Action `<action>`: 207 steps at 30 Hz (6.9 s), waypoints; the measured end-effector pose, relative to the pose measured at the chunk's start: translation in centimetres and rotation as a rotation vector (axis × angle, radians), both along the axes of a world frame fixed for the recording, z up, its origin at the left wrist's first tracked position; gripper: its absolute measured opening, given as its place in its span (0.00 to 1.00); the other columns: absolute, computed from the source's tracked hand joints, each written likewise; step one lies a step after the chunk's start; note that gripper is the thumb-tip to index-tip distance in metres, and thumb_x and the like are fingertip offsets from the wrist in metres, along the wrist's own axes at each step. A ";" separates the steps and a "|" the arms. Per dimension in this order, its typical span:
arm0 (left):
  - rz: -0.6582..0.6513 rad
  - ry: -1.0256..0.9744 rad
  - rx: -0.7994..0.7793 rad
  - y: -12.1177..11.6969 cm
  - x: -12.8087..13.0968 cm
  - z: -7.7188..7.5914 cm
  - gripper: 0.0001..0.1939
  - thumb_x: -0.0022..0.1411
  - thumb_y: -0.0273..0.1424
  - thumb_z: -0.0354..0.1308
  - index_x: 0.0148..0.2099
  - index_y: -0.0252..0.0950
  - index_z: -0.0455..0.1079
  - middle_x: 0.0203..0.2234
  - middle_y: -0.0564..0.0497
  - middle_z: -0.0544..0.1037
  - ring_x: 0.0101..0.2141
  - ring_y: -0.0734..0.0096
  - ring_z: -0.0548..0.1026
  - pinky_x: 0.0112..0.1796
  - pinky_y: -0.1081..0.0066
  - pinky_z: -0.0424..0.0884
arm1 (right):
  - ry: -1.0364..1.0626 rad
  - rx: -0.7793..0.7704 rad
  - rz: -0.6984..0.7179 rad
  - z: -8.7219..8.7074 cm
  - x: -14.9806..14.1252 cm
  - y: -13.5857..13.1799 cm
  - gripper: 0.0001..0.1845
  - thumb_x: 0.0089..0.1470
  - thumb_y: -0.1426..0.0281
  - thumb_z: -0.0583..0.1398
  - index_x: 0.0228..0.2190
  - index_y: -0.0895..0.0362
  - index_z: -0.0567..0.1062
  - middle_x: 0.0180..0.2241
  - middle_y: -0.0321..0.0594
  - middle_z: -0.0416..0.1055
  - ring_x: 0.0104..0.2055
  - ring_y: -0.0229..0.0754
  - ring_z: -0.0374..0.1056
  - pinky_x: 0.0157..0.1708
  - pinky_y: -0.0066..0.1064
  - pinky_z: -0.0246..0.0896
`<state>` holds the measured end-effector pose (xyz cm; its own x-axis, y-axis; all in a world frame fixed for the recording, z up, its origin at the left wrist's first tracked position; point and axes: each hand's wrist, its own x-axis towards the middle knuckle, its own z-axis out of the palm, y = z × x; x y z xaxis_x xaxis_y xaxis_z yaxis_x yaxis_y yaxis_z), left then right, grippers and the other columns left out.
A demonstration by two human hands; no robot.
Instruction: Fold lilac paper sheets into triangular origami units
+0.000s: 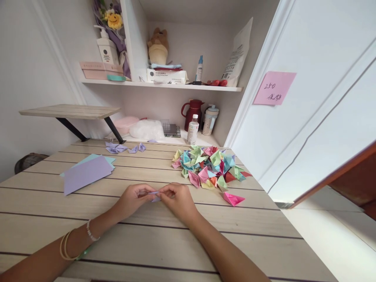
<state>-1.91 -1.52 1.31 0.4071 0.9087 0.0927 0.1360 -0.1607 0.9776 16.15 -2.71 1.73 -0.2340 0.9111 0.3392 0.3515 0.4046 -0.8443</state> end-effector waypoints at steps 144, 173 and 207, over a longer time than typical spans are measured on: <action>0.155 -0.111 0.241 -0.4 0.4 0.1 0.10 0.53 0.32 0.57 0.38 0.36 0.74 0.36 0.46 0.76 0.38 0.64 0.73 0.39 0.67 0.69 | 0.808 -0.375 0.307 -1.1 -0.8 0.5 0.12 0.42 0.69 0.65 0.23 0.56 0.65 0.21 0.31 0.66 0.25 0.33 0.62 0.30 0.26 0.56; 0.072 -0.377 -0.160 0.2 0.8 -0.3 0.16 0.40 0.30 0.67 0.34 0.32 0.70 0.26 0.50 0.73 0.29 0.72 0.71 0.30 0.72 0.67 | 0.891 -0.616 0.361 -1.2 -0.8 0.4 0.09 0.36 0.72 0.66 0.24 0.58 0.73 0.20 0.34 0.71 0.23 0.35 0.66 0.29 0.27 0.59; -0.151 -0.220 -0.192 -0.3 1.0 -0.5 0.15 0.50 0.32 0.60 0.41 0.34 0.68 0.35 0.48 0.74 0.35 0.69 0.72 0.37 0.69 0.68 | 0.091 -0.093 0.071 -0.2 -0.2 -0.2 0.09 0.44 0.74 0.57 0.27 0.55 0.78 0.25 0.37 0.76 0.26 0.40 0.69 0.27 0.28 0.62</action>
<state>-0.88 -1.79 0.80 0.5277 0.8490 0.0261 -0.0930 0.0272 0.9953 15.91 -2.90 1.53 -0.2712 0.9219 0.2765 0.2448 0.3439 -0.9065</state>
